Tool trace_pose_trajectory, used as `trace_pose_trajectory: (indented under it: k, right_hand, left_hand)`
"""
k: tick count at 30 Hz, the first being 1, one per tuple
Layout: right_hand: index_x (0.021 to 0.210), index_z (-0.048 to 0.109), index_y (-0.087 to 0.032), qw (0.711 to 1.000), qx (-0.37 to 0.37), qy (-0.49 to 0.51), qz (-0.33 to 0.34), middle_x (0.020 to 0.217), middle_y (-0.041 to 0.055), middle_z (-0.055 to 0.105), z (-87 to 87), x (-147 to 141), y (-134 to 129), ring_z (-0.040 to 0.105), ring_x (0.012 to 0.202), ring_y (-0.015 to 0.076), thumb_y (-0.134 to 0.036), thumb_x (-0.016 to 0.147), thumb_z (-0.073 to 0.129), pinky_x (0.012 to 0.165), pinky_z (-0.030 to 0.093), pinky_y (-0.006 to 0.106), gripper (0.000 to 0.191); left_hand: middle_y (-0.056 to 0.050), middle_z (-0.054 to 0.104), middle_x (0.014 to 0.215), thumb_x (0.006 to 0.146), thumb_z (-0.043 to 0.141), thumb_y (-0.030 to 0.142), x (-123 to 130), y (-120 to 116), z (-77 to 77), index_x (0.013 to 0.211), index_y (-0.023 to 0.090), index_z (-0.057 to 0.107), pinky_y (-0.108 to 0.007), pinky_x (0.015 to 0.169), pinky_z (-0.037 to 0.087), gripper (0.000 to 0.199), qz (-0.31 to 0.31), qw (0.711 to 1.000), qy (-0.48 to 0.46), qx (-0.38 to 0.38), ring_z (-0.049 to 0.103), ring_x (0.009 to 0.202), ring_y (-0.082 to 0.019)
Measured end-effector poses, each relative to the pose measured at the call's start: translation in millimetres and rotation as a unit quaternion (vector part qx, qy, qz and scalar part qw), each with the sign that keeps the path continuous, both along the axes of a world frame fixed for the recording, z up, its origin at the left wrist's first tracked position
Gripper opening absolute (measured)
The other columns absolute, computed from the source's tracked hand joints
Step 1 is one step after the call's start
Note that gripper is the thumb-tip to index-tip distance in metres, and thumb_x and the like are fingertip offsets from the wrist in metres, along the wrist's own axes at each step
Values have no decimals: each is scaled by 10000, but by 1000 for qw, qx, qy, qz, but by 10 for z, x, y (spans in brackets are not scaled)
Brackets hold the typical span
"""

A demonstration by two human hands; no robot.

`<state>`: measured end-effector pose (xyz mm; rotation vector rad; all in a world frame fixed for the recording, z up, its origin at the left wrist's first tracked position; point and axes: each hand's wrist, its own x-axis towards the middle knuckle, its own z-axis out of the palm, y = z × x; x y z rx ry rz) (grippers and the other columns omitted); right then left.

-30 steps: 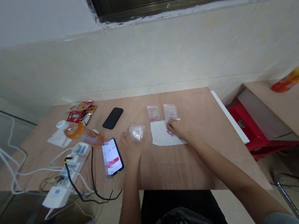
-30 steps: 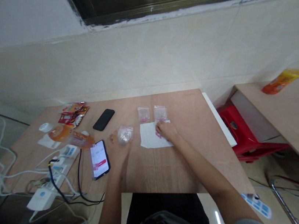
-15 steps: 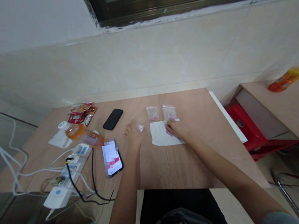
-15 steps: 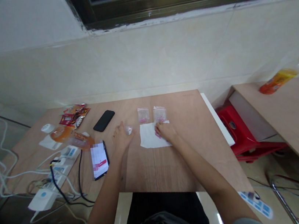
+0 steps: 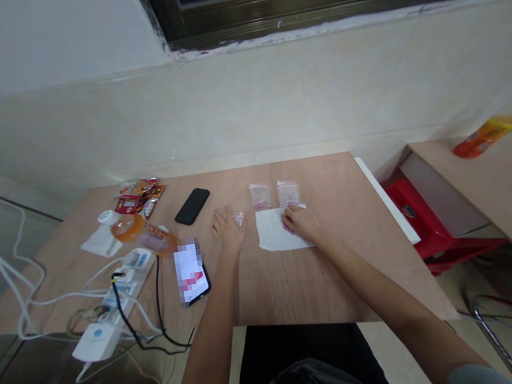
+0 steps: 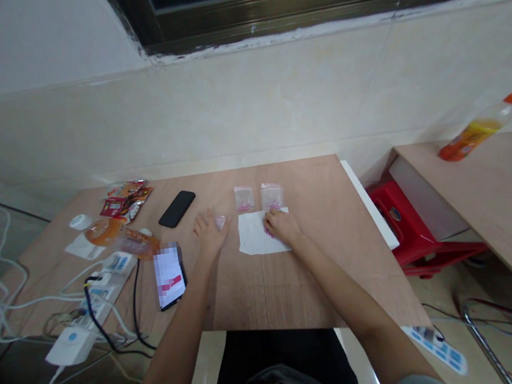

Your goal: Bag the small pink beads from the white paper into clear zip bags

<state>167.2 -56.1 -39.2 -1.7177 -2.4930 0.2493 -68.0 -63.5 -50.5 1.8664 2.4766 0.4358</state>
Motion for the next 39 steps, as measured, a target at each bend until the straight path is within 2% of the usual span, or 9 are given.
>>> trace_pose_trajectory:
  k: [7, 14, 19, 21, 24, 26, 28, 32, 39]
  right_hand:
    - [986, 658, -174, 1000, 23, -6, 6, 1044, 117, 655, -12, 8, -34, 600, 992, 211, -341, 1000, 345, 758, 426, 268, 355]
    - [983, 648, -186, 999, 40, 0, 9, 1053, 111, 641, -8, -26, -62, 566, 1016, 215, -321, 991, 354, 763, 423, 270, 324]
    - [1053, 633, -178, 995, 80, 62, -3, 1106, 127, 627, -34, -12, -105, 524, 1078, 241, -406, 983, 377, 891, 406, 323, 350]
    - [1118, 618, -180, 988, 90, 121, -31, 1129, 127, 623, -73, 68, -110, 529, 1076, 237, -427, 977, 386, 912, 399, 329, 366]
    - [1149, 609, -155, 968, 113, 179, -136, 1095, 129, 629, -145, 289, -69, 547, 1036, 233, -392, 980, 355, 902, 394, 337, 386]
    - [1179, 607, -132, 957, 115, 171, -204, 1098, 146, 624, -184, 463, -8, 540, 1046, 250, -359, 971, 363, 893, 382, 349, 393]
    - [1215, 614, -138, 957, 97, 133, -238, 1138, 164, 611, -205, 609, 68, 529, 1059, 275, -372, 961, 388, 879, 372, 365, 413]
    - [1170, 675, -186, 968, 64, 95, -222, 1134, 152, 610, -197, 714, 207, 511, 1061, 290, -399, 957, 419, 848, 355, 369, 395]
    - [1039, 729, -201, 977, 82, 87, -175, 1107, 142, 617, -219, 656, 309, 472, 1046, 299, -330, 925, 485, 811, 319, 374, 298]
  left_hand:
    - [-239, 180, 1582, 934, 310, 605, 3, 46, -264, 1529, 166, 224, -566, 1154, 183, 745, 10, 1000, 1, -23, 160, 1477, -361]
    - [-228, 176, 1586, 921, 313, 625, 28, 46, -247, 1529, 160, 229, -585, 1157, 171, 770, 20, 999, -6, -29, 144, 1480, -364]
    - [-235, 182, 1582, 913, 326, 639, 29, 44, -242, 1528, 150, 226, -593, 1155, 165, 792, 19, 999, -6, -25, 135, 1481, -368]
    - [-240, 183, 1581, 914, 329, 638, 26, 41, -250, 1527, 152, 231, -593, 1155, 164, 789, 18, 1000, -6, -22, 141, 1479, -372]
    - [-243, 184, 1580, 920, 322, 633, 21, 37, -264, 1528, 154, 228, -589, 1154, 166, 779, 14, 1000, -6, -14, 152, 1476, -372]
    - [-247, 193, 1576, 921, 322, 631, 17, 36, -274, 1528, 151, 226, -587, 1153, 169, 779, 14, 1000, -3, -9, 159, 1475, -372]
    - [-250, 204, 1572, 921, 322, 632, 13, 39, -284, 1528, 151, 229, -586, 1150, 177, 779, 16, 1000, -1, -7, 165, 1473, -371]
    - [-245, 227, 1567, 917, 323, 640, 8, 53, -303, 1526, 163, 239, -589, 1145, 194, 778, 20, 1000, 4, -5, 181, 1469, -373]
    - [-228, 247, 1566, 915, 342, 633, 13, 61, -309, 1515, 161, 277, -584, 1152, 188, 767, 25, 1000, -3, 1, 191, 1469, -365]
